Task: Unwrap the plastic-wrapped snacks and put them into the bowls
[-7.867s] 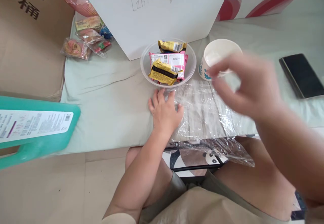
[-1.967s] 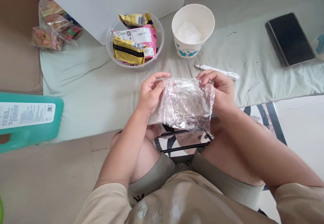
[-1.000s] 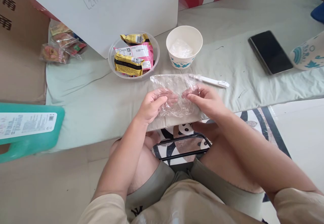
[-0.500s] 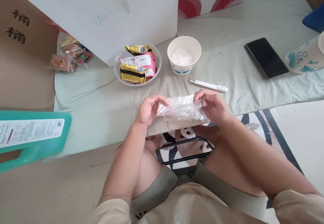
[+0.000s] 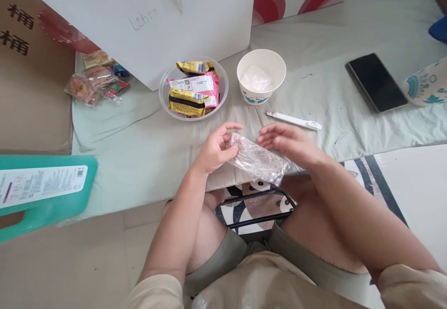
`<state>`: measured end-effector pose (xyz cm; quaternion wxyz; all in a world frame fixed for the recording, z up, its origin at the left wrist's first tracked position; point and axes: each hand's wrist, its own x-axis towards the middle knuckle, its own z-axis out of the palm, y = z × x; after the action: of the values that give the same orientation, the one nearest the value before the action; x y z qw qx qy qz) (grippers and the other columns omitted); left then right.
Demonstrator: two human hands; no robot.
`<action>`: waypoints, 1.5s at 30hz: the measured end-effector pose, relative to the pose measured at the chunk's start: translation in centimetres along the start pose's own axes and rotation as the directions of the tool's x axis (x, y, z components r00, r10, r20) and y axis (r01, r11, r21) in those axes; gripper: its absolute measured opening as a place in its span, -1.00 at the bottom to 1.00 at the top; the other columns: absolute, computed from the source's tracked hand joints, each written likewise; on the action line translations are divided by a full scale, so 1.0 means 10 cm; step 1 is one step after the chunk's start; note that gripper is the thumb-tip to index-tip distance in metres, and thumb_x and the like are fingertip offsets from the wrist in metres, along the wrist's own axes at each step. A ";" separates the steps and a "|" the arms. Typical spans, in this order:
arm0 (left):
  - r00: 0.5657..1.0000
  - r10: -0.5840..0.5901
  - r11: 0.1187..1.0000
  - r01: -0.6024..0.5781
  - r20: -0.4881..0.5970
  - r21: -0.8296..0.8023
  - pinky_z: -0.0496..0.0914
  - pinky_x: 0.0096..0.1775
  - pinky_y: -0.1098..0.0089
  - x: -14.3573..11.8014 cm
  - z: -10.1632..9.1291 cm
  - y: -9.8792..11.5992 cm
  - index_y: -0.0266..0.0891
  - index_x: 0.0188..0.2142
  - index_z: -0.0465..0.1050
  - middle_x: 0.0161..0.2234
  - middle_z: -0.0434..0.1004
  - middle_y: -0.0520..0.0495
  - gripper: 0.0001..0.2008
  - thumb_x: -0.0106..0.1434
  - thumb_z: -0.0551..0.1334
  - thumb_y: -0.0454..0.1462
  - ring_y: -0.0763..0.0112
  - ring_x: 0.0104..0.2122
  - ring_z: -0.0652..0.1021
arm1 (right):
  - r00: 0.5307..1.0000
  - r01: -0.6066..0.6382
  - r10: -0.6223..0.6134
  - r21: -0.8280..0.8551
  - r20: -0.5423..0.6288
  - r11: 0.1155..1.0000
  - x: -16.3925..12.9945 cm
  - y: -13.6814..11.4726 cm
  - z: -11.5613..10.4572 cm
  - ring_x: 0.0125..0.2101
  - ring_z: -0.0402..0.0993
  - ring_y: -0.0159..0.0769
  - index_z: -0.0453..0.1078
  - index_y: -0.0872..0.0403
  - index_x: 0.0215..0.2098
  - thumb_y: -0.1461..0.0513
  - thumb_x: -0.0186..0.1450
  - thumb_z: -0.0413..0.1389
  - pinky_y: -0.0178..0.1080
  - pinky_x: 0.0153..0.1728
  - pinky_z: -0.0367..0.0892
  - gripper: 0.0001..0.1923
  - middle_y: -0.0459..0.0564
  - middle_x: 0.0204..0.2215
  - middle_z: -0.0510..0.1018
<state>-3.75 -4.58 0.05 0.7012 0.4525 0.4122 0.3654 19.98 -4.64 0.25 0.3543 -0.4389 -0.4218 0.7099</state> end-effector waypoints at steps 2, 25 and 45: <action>1.000 0.010 0.998 -0.012 -0.020 -0.063 0.39 -0.41 0.50 0.00 0.02 0.00 -0.15 0.05 0.37 -0.42 0.60 0.11 -0.42 0.03 0.45 -0.29 0.55 -0.51 0.51 | 0.975 -0.077 0.104 -0.141 0.195 0.987 -0.03 0.01 0.09 -0.44 0.49 -0.37 0.52 0.07 -0.29 0.10 0.11 0.43 -0.30 -0.41 0.39 -0.70 -0.08 -0.43 0.60; 0.997 0.082 0.995 -0.081 -0.001 -0.061 0.32 -0.51 0.44 0.01 0.16 -0.11 -0.21 -0.43 0.61 -0.52 0.49 0.02 -0.80 0.17 0.34 -0.12 0.51 -0.57 0.42 | 0.984 0.174 -0.176 -0.037 -0.042 0.984 -0.13 0.14 0.24 -0.48 0.33 -0.35 0.51 -0.01 -0.36 0.07 0.24 0.20 -0.25 -0.44 0.26 -0.82 -0.09 -0.43 0.52; 0.998 0.053 0.993 -0.056 -0.030 -0.101 0.42 -0.20 0.43 0.18 0.16 -0.14 -0.19 -0.27 0.38 -0.30 0.49 0.03 -0.64 0.03 0.48 -0.22 0.48 -0.31 0.52 | 0.921 0.178 -0.267 -0.307 -0.282 0.935 -0.40 -0.15 0.27 -0.57 0.24 -0.38 0.32 -0.01 -0.46 0.13 0.20 0.29 -0.25 -0.53 0.15 -0.76 -0.16 -0.58 0.35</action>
<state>-1.34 -3.97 -1.31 0.7074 0.4221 0.3902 0.4112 19.12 -8.31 3.61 0.4324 -0.5414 -0.5010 0.5186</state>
